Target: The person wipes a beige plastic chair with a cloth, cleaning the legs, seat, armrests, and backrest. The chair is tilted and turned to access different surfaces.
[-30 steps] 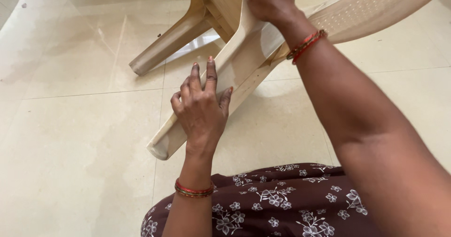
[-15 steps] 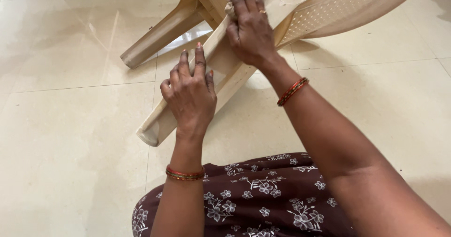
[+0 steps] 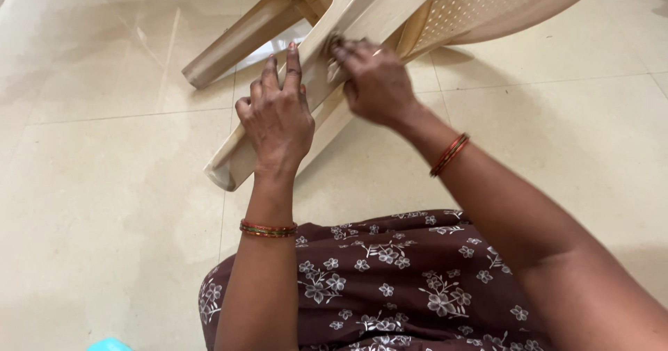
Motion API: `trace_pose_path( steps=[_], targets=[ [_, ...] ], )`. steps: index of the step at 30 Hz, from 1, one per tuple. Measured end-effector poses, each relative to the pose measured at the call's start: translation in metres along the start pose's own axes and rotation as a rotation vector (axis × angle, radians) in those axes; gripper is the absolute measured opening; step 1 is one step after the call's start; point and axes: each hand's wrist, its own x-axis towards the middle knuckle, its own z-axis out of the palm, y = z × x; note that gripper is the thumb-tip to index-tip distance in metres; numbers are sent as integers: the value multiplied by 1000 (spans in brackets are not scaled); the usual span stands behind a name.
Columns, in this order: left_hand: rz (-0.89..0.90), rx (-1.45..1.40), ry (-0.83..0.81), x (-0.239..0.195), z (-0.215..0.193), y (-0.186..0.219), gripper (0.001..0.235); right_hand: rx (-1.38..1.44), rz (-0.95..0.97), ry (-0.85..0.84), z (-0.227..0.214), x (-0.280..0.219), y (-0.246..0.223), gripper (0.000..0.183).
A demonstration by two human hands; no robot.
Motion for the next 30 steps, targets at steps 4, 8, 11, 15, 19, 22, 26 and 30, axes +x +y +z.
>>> trace_pose_path(
  steps=[4, 8, 11, 15, 19, 22, 26, 30],
  targets=[
    [5, 7, -4, -2, 0, 0, 63, 24, 158, 16, -8, 17, 61, 41],
    [6, -4, -5, -2, 0, -1, 64, 112, 425, -82, -29, 34, 99, 31],
    [11, 4, -8, -1, 1, -1, 65, 101, 592, -176, -28, 41, 90, 33],
    [11, -4, 3, -2, 3, -1, 65, 74, 628, -237, -13, 45, 56, 47],
    [14, 3, -10, -2, 7, -2, 66, 1, 376, -147, 1, 47, 8, 54],
    [11, 35, -51, 0, 7, -4, 77, 120, 388, -242, 2, 39, -41, 36],
    [47, -25, -6, -3, 2, -6, 75, 327, 382, -32, -13, 23, -79, 31],
    [51, 7, -136, -6, -8, -9, 85, 532, 511, 23, -23, 20, -73, 28]
  ],
)
